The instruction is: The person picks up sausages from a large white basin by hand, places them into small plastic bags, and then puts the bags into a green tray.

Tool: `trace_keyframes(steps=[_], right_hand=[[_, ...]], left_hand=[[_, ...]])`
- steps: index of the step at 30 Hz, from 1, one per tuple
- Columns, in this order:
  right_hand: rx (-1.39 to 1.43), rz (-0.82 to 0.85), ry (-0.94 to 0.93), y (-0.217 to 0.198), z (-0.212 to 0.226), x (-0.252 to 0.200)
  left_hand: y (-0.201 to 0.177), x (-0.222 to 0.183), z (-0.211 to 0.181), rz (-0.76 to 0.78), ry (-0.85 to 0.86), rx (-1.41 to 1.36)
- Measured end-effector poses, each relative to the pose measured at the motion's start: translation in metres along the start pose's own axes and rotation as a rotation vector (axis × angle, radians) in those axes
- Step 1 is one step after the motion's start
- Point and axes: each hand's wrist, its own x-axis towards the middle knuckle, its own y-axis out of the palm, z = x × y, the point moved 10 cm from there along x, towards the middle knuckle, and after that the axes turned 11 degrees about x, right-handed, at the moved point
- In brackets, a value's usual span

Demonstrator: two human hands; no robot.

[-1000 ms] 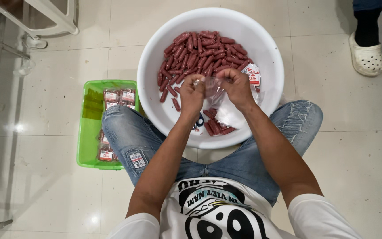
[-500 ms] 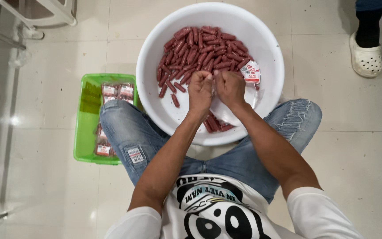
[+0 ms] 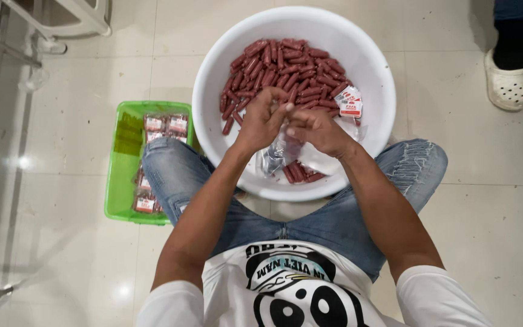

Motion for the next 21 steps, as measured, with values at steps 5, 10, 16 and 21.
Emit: trace_keyframes(steps=[5, 10, 16, 21], right_hand=[[-0.060, -0.070, 0.068, -0.036, -0.037, 0.003], [-0.066, -0.117, 0.056, -0.046, -0.049, 0.006], [-0.057, -0.182, -0.004, -0.033, -0.014, 0.007], [-0.208, -0.177, -0.027, -0.052, -0.039, 0.009]], left_hand=[[-0.002, 0.002, 0.016, 0.003, 0.038, 0.319], [-0.002, -0.004, 0.020, 0.013, 0.031, 0.356], [0.004, -0.006, 0.052, 0.057, -0.121, -0.211], [-0.002, -0.004, 0.063, 0.015, -0.121, 0.005]])
